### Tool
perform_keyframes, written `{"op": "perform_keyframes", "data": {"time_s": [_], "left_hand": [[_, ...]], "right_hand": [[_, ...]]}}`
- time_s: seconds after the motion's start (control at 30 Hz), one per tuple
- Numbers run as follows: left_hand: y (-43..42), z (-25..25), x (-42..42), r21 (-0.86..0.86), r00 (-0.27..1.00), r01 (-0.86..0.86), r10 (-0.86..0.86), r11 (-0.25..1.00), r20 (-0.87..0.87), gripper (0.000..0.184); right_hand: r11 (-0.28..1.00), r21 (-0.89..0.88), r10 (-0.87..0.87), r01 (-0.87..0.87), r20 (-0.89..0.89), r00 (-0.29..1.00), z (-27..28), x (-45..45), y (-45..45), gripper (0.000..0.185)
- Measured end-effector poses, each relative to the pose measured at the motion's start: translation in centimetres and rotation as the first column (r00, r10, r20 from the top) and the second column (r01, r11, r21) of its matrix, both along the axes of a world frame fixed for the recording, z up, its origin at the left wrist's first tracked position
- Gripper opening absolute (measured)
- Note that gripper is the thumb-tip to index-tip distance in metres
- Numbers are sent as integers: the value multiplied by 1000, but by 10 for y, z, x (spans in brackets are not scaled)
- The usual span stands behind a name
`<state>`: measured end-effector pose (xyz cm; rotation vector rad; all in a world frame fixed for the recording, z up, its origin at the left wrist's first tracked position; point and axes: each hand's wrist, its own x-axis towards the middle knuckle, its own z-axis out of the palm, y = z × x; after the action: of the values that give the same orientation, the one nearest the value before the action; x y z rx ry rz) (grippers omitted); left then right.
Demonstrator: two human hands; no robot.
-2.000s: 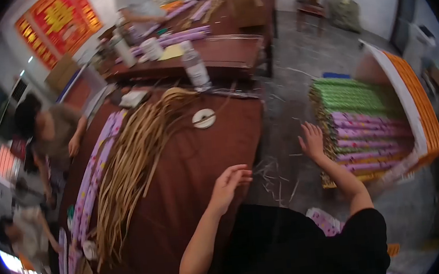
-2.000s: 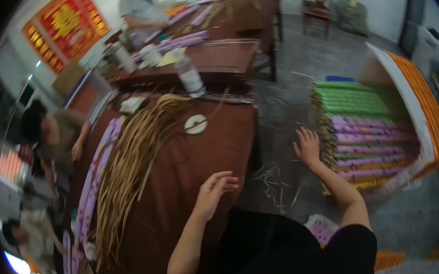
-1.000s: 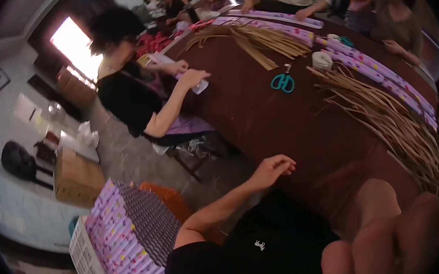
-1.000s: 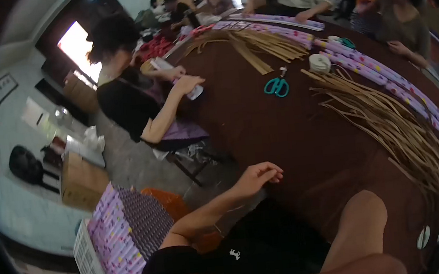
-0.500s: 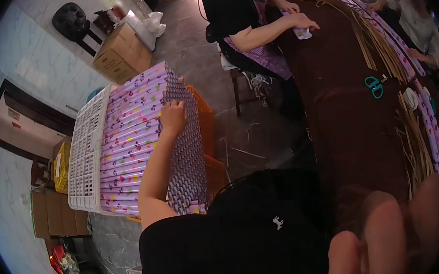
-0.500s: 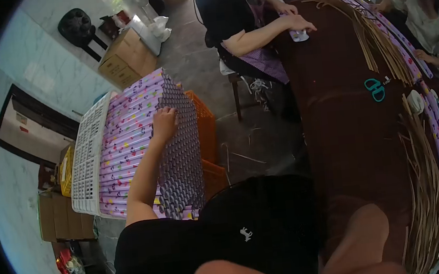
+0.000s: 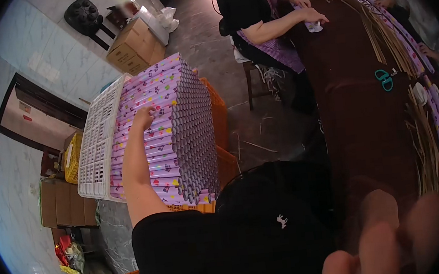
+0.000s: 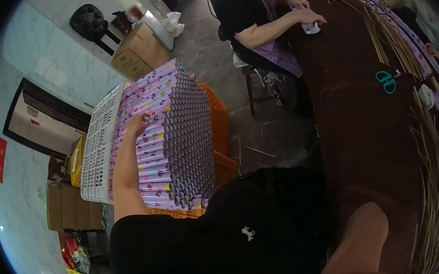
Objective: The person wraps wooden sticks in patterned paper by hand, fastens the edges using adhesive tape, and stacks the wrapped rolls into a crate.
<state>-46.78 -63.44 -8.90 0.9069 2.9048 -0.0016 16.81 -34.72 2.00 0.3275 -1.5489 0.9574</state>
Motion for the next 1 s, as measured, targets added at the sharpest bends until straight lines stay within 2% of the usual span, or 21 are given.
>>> {"op": "perform_keyframes", "data": {"time_s": [0.07, 0.1, 0.13, 0.2, 0.23, 0.3, 0.37, 0.47, 0.53, 0.57, 0.63, 0.67, 0.7, 0.77, 0.8, 0.87, 0.93, 1.0], "left_hand": [[6, -2, -7, -14, 999, 31, -31, 999, -18, 40], [3, -8, -15, 44, 990, 134, -133, 990, -44, 41], [2, -17, -29, 45, 990, 140, -138, 989, -42, 41], [-1, -24, -57, -7, 976, 170, -168, 985, 138, 44], [6, -17, -54, 0, 978, 160, -159, 987, 137, 44], [22, 6, -35, -237, 974, 212, -186, 948, 129, 45], [16, -1, -44, -226, 971, 202, -166, 953, 171, 46], [9, -7, -44, -180, 964, 256, -237, 950, 122, 46], [9, -6, -37, -98, 975, 146, -126, 984, 185, 44], [15, 2, -27, -106, 979, 140, -122, 984, 162, 42], [29, 7, -20, -3, 983, 50, -49, 999, 178, 40], [33, 7, -20, 47, 981, 142, -147, 989, 126, 37], [40, 8, -20, 52, 981, 144, -149, 988, 127, 37], [63, 8, -13, 116, 957, 291, -288, 950, -47, 39], [77, 5, -12, 118, 956, 292, -289, 949, -49, 39], [110, -1, -10, 225, 880, 475, -463, 851, -105, 38], [147, -6, -1, 242, 781, 623, -583, 743, -223, 34], [191, 6, 33, 216, 811, 585, -570, 782, -133, 32]], "right_hand": [[1000, 2, -8, 8, 7, 1000, -1, -4, -1, 20], [1000, 5, -14, 14, 7, 1000, -2, -6, -2, 20], [1000, -1, -23, 23, 14, 1000, -3, -9, -1, 20], [1000, -4, -22, 22, 17, 1000, -4, -18, -3, 20], [1000, -10, -20, 20, 21, 1000, -6, -19, -1, 20], [1000, -15, -18, 19, 32, 999, -8, -25, -2, 20], [1000, -14, -17, 17, 40, 999, -7, -28, -3, 20], [1000, -5, -14, 14, 51, 999, -6, -31, -3, 20], [1000, -3, -3, 3, 60, 998, -6, -33, -3, 20], [1000, -1, 6, -6, 61, 998, -7, -32, -4, 20], [1000, -9, 8, -8, 68, 998, -5, -31, -5, 20], [1000, -7, 7, -7, 71, 997, -5, -29, -6, 20], [1000, -9, 8, -7, 76, 997, -4, -26, -8, 20], [1000, -10, 3, -3, 85, 996, -2, -24, -9, 21], [1000, -5, 0, 0, 82, 997, -3, -23, -11, 21], [1000, -13, -2, 3, 91, 996, -5, -24, -12, 21], [1000, -17, -12, 14, 104, 995, -7, -24, -14, 21], [999, -13, -28, 30, 120, 992, -10, -24, -16, 21]]}}
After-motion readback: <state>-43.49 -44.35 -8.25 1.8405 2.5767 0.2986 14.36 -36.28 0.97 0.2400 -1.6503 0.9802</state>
